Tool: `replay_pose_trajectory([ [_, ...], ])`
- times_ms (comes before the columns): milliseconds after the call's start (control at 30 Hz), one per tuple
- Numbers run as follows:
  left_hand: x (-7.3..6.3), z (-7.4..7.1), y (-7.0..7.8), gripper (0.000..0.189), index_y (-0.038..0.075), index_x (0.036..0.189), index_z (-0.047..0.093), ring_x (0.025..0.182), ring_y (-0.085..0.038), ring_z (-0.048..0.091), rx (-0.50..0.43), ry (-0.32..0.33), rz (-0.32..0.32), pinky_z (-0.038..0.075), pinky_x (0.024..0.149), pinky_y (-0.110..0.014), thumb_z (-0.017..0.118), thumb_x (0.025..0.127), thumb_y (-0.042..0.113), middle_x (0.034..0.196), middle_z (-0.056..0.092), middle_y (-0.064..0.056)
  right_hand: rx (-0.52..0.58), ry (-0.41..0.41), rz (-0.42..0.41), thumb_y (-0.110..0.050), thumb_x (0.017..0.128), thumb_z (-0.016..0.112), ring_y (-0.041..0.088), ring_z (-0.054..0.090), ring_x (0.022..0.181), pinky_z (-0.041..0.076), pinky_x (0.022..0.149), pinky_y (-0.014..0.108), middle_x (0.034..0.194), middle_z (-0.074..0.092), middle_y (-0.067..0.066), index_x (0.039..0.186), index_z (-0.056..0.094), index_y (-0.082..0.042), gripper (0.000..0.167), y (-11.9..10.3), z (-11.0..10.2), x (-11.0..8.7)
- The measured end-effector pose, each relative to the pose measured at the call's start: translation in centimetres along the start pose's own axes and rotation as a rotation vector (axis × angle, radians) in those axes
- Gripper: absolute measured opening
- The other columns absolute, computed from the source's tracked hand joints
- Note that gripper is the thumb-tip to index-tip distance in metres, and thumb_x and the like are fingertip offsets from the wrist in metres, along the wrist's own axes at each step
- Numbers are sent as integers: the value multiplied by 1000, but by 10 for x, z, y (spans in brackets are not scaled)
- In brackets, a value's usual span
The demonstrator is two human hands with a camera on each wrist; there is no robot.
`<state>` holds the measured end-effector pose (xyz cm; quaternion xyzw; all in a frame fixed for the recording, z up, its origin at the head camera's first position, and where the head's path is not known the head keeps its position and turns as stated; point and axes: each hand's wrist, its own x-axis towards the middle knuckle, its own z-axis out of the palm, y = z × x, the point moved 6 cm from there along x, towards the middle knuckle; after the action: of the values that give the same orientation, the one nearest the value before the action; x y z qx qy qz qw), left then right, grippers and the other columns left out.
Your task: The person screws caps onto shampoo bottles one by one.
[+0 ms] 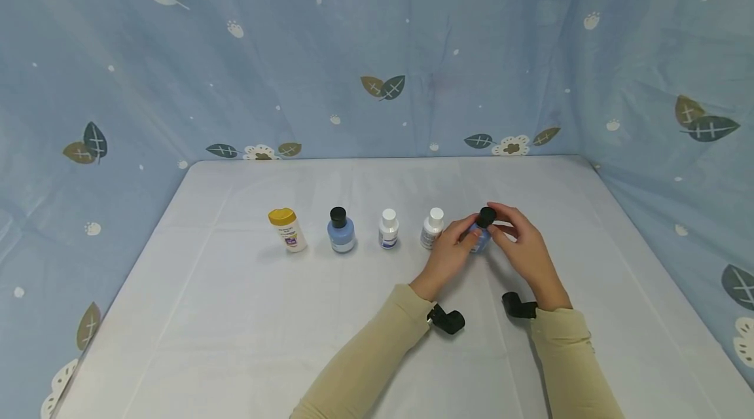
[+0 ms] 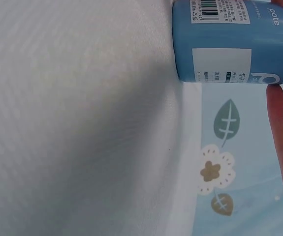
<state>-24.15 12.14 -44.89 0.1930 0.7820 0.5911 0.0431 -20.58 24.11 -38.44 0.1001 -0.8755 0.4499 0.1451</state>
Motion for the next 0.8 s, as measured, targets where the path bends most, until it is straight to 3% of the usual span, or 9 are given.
replay_pose_trajectory([
  [100, 0, 0, -1, 40, 30, 130, 47, 111, -2, 44, -8, 2, -9, 38, 88, -24, 46, 91, 40, 123, 50, 10, 11, 0, 14, -9, 88, 56, 25, 47, 108, 39, 88, 43, 121, 48, 10, 128, 45, -5, 42, -7, -1, -1],
  [200, 0, 0, -1, 40, 29, 130, 47, 111, -2, 45, -10, 6, -7, 38, 89, -24, 46, 91, 40, 122, 50, 9, 14, -7, 24, -10, 88, 57, 23, 46, 109, 39, 89, 44, 120, 48, 9, 128, 46, -5, 42, -8, -1, -1],
  [333, -1, 0, 0, 41, 28, 130, 47, 109, -2, 45, -13, 9, 11, 38, 88, -23, 46, 91, 41, 121, 51, 8, 13, -2, 10, -18, 87, 59, 21, 48, 108, 41, 88, 36, 119, 49, 5, 129, 47, -13, 43, 13, 2, 2],
  [567, -1, -1, 0, 42, 28, 130, 47, 109, -3, 46, -11, 9, 22, 38, 88, -24, 45, 91, 42, 121, 52, 7, -78, 74, -13, -39, 85, 58, 8, 52, 102, 44, 83, 23, 121, 49, -13, 126, 47, -38, 43, 79, 11, 7],
  [800, -1, -1, 2, 41, 27, 130, 47, 109, -3, 46, -8, 12, 13, 38, 89, -23, 46, 91, 40, 121, 52, 7, -73, 107, 4, -40, 82, 61, 8, 52, 102, 44, 81, 26, 121, 49, -15, 125, 47, -38, 46, 100, 14, 9],
])
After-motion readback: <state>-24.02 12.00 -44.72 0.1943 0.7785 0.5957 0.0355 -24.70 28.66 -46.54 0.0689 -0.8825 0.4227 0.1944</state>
